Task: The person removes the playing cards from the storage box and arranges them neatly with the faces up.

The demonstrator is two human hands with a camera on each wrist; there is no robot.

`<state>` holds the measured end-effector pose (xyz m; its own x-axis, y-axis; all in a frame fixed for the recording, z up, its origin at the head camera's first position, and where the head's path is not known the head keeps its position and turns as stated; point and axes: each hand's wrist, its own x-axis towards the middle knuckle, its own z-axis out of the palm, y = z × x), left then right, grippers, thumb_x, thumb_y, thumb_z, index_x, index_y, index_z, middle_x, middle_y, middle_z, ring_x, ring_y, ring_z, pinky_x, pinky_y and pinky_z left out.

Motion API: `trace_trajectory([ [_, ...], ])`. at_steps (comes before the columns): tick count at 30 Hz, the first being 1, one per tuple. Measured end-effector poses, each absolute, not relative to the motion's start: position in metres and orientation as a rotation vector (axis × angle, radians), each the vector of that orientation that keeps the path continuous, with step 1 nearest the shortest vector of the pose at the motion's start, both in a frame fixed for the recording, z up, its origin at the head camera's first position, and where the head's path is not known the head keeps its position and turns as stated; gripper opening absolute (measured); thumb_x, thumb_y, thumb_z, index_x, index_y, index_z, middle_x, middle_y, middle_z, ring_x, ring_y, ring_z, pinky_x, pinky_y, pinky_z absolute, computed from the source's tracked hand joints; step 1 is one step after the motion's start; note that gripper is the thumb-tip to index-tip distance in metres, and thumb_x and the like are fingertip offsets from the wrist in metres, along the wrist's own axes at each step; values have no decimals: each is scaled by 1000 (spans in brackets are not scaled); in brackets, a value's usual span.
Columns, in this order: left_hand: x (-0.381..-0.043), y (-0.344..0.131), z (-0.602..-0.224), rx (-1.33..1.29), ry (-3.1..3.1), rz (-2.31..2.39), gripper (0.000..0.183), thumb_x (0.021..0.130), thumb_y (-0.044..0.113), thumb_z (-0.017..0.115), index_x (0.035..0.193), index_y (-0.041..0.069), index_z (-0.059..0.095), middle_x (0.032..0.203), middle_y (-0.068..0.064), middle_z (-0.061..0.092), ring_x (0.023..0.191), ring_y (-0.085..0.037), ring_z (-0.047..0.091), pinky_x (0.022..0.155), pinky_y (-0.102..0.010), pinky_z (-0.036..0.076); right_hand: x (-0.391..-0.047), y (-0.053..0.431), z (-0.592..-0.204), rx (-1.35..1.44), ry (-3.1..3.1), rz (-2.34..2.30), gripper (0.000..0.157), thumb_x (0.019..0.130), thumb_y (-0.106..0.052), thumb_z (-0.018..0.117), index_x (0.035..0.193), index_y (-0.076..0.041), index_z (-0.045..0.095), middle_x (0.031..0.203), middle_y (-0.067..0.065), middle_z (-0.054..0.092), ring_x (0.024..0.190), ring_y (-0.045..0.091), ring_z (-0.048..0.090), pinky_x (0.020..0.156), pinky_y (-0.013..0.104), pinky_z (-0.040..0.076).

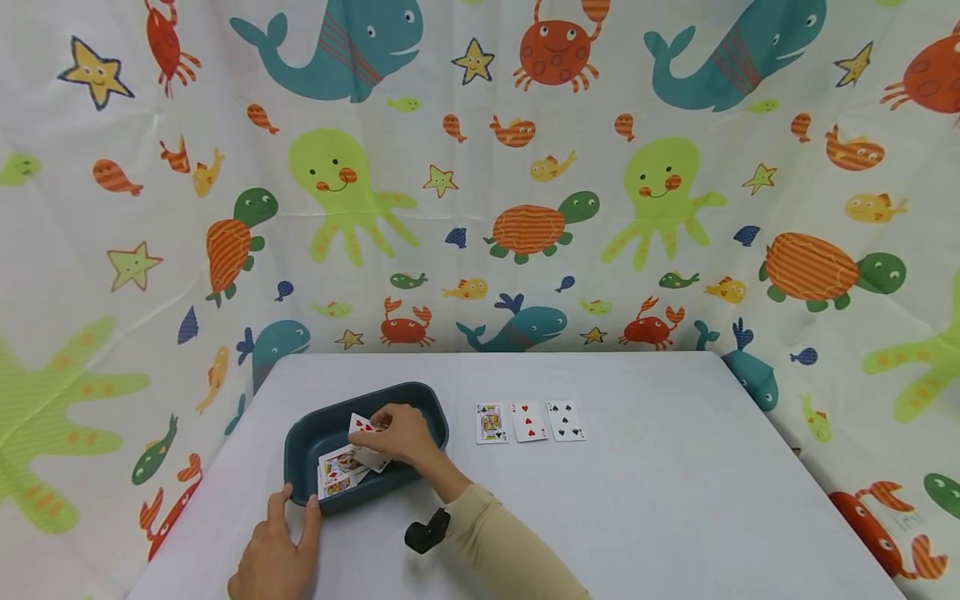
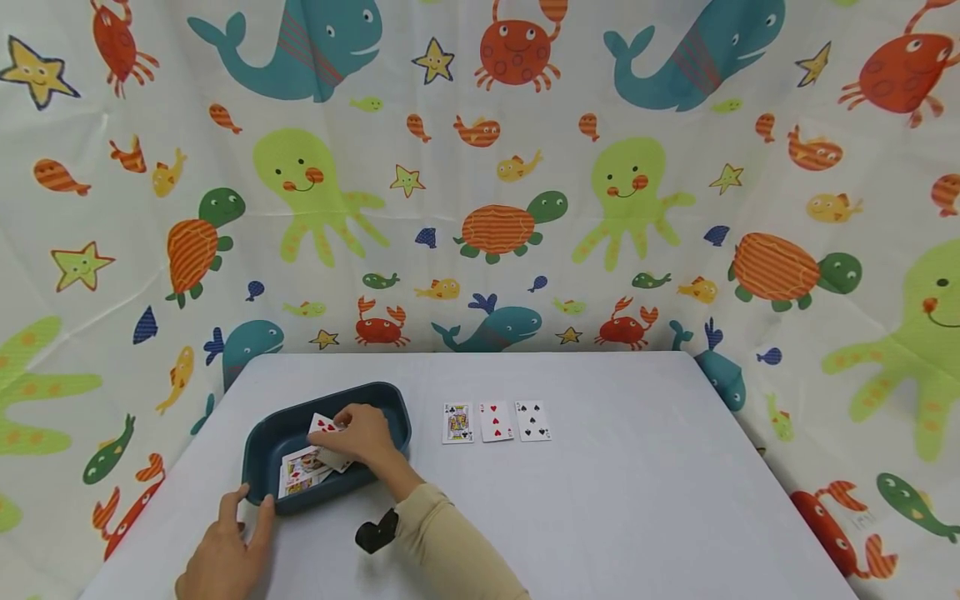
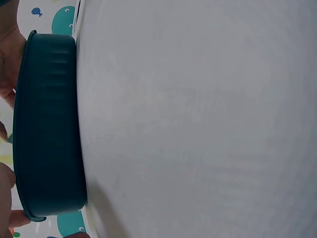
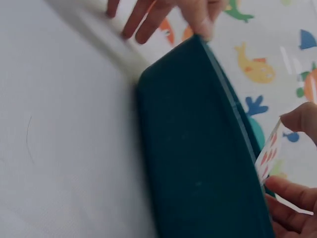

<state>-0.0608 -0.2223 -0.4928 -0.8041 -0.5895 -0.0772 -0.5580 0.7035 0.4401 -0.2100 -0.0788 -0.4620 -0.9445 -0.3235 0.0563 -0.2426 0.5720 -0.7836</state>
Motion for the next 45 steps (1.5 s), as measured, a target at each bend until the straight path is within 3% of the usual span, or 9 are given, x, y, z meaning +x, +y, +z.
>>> trace_trajectory([
  [10,-59,-221,-492,950,-2834,-685,67,102,58,46,145,7,34,109,-37,59,95,-55,63,79,-69,48,-203,-57,-453,-451,2415,-1727,37,84,-47,80,104,-15,76,96,-9,70,87,3,59,76,25,52],
  [21,-60,-221,-494,939,-2821,-672,66,102,56,47,144,6,35,106,-37,60,93,-54,63,79,-69,49,-200,-31,-446,-386,2155,-1941,35,90,-43,76,111,-16,75,105,-4,71,97,12,62,89,34,52],
  [30,-62,-222,-496,940,-2812,-663,66,102,56,48,145,7,35,107,-37,60,94,-55,63,79,-69,49,-191,-4,-451,-369,1973,-2044,38,95,-39,72,118,-10,72,112,2,71,104,16,65,101,43,53],
  [45,-60,-218,-496,968,-2811,-667,66,103,54,50,145,6,34,117,-39,57,101,-56,61,83,-71,47,-191,70,-460,-245,1944,-2159,43,97,-33,70,125,0,67,122,8,70,112,19,67,102,42,51],
])
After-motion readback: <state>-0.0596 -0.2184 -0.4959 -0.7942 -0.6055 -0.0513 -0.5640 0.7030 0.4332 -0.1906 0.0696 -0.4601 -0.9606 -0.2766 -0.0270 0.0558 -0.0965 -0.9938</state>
